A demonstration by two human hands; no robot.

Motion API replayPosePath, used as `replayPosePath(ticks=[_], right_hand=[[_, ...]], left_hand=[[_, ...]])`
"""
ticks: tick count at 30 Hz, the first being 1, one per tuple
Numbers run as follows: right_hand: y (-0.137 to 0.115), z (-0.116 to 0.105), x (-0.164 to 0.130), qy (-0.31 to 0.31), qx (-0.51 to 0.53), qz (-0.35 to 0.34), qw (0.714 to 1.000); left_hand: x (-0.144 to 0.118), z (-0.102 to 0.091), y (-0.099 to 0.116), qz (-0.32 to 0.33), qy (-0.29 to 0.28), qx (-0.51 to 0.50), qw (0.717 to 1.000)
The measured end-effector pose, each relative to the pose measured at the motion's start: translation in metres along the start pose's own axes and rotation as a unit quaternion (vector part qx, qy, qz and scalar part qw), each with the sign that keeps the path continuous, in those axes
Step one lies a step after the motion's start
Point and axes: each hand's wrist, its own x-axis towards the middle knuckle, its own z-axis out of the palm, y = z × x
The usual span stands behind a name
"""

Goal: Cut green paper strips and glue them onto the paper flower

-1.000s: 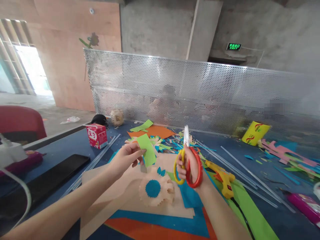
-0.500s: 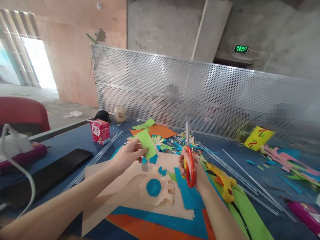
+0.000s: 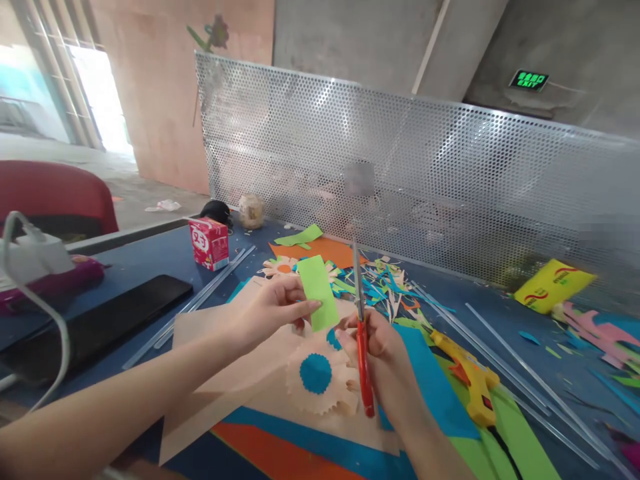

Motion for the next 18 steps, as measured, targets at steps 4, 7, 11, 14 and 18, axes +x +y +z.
replayPosePath(ticks=[4,7,11,14,18], right_hand=[[0.003,0.004,-0.004,0.012,-0.002,0.031,0.999],[0.007,0.001,-0.006,-0.001,0.001,0.053,0.999],[0.014,-0.007,-0.005,-0.027,0.015,0.044,0.999],[0.018,-0.009,-0.004,-0.042,0.034,0.049,0.997],[0.016,-0.004,-0.005,-0.03,0.031,0.039,0.998]], left_hand=[[-0.003,0.005,0.003,-0.016,-0.034,0.002,0.999],[-0.004,0.008,0.005,-0.032,-0.054,0.005,0.998],[-0.004,0.008,0.006,-0.045,-0.035,0.014,0.998],[-0.006,0.004,0.008,0.024,0.108,0.076,0.991],[-0.011,0.0,0.015,0.217,0.196,0.197,0.936]])
